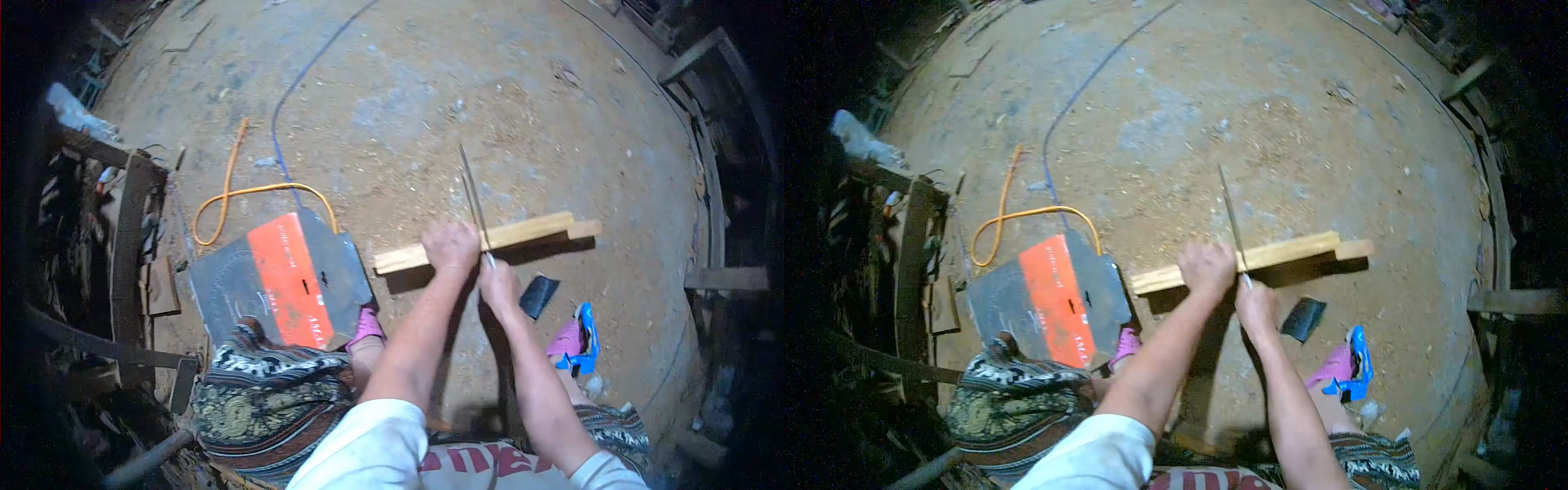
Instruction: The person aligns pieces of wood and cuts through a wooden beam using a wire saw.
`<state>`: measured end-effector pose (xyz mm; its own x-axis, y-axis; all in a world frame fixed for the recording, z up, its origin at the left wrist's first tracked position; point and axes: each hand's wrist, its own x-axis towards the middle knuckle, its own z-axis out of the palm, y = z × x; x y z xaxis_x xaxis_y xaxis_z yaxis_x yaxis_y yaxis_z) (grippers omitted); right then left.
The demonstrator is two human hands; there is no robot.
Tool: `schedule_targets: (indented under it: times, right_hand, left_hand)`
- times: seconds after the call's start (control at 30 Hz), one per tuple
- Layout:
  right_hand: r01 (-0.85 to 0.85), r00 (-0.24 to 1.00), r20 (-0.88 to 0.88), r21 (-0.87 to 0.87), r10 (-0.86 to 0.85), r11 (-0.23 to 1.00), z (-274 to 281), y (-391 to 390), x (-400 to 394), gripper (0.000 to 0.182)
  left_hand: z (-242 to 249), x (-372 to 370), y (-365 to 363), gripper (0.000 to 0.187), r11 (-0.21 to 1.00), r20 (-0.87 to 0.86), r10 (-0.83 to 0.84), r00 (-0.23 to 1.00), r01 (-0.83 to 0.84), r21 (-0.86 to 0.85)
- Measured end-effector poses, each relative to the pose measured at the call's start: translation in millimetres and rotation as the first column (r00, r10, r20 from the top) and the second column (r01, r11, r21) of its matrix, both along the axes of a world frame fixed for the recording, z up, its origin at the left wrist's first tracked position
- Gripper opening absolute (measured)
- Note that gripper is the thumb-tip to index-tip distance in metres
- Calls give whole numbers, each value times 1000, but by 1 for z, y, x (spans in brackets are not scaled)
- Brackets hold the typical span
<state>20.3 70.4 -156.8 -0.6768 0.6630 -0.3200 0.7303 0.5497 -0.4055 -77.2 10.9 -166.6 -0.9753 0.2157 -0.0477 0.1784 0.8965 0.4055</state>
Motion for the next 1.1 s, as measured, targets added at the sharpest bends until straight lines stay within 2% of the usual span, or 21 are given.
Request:
schedule_targets:
  times: [0.03, 0.07, 0.1, 0.13, 0.17, 0.2, 0.27, 0.33, 0.37, 0.4, 0.43, 0.47, 0.53, 0.6, 0.67, 0.7, 0.77, 0.8, 0.83, 0.97, 1.1]
  right_hand:
    - [69, 995, 73, 4, -69, 998, 7, -11, 18, 54]
    - [-24, 994, 104, 1, 24, 1000, -25, -9, 53, 54]
    - [24, 998, 66, -25, -23, 999, -7, -23, 79, 55]
    - [-105, 986, 135, 17, 102, 994, -31, -27, 121, 43]
    - [-86, 990, 120, 50, 79, 995, -33, -39, 156, 46]
    - [48, 980, 192, 36, -55, 998, -4, -55, 171, 49]
    - [40, 981, 192, 11, -41, 999, 3, -66, 213, 51]
    - [-77, 972, 224, 29, 68, 997, 20, -67, 243, 37]
    - [-129, 981, 157, 71, 117, 989, 6, -60, 268, 37]
    - [-181, 981, 97, 110, 170, 977, 3, -51, 277, 37]
    - [-127, 991, -12, 154, 131, 980, -10, -39, 272, 40]
    - [-53, 990, -118, 191, 77, 980, -14, -32, 265, 43]
    - [174, 942, -252, -204, -224, 963, -42, 0, 266, 50]
    - [146, 945, -256, -228, -204, 963, -52, -1, 241, 48]
    - [104, 953, -249, -272, -174, 957, -60, 10, 206, 45]
    - [78, 957, -245, -294, -154, 953, -67, 13, 199, 43]
    - [29, 965, -236, -336, -114, 941, -73, 0, 141, 40]
    - [7, 968, -232, -355, -96, 935, -89, 28, 171, 39]
    - [-15, 971, -227, -375, -76, 927, -112, 62, 205, 38]
    - [-98, 981, -193, -450, 10, 888, -152, 69, 190, 34]
    - [-155, 985, -147, -504, 93, 850, -178, 51, 170, 33]
  left_hand:
    - [3, 1, 0, 39, 997, -57, 68, 996, -66, 42]
    - [7, 0, -3, 41, 997, -8, 58, 998, -57, 49]
    - [-3, 0, -1, 39, 999, -51, 33, 998, -33, -2]
    - [-1, -2, -1, 39, 999, -5, 12, 1000, -13, -32]
    - [1, -1, -1, 39, 998, 43, -9, 999, 11, -58]
    - [1, 0, -1, 39, 998, 34, 4, 999, -2, -57]
    - [-7, 1, -3, 39, 996, 73, -73, 995, 77, -50]
    - [14, -2, -9, 34, 990, 230, -142, 963, 133, 54]
    - [-13, -2, -1, 34, 993, 178, -47, 983, 27, 115]
    - [4, 3, -10, 34, 971, 197, -3, 980, -45, 234]
    - [-20, -1, -1, 33, 994, 103, -90, 991, 83, 64]
    - [0, 1, -11, 31, 990, 108, -131, 986, 123, 73]
    - [8, -3, -1, 29, 995, 181, -9, 983, -9, 97]
    - [35, -21, 0, 29, 988, 229, -98, 969, 68, 136]
    - [46, -42, 15, 34, 998, -55, -57, 997, 57, -5]
    - [58, -45, -8, 34, 1000, -63, -28, 998, 28, -14]
    - [132, -211, -41, 34, 999, 22, -31, 999, 32, -33]
    - [175, -319, -47, 34, 999, 64, -34, 997, 37, -39]
    - [180, -329, -59, 34, 998, 108, -36, 994, 41, -44]
    - [225, -314, -146, 34, 997, 294, -34, 955, 51, -50]
    - [264, -237, -259, 35, 998, 480, -54, 876, 68, -12]
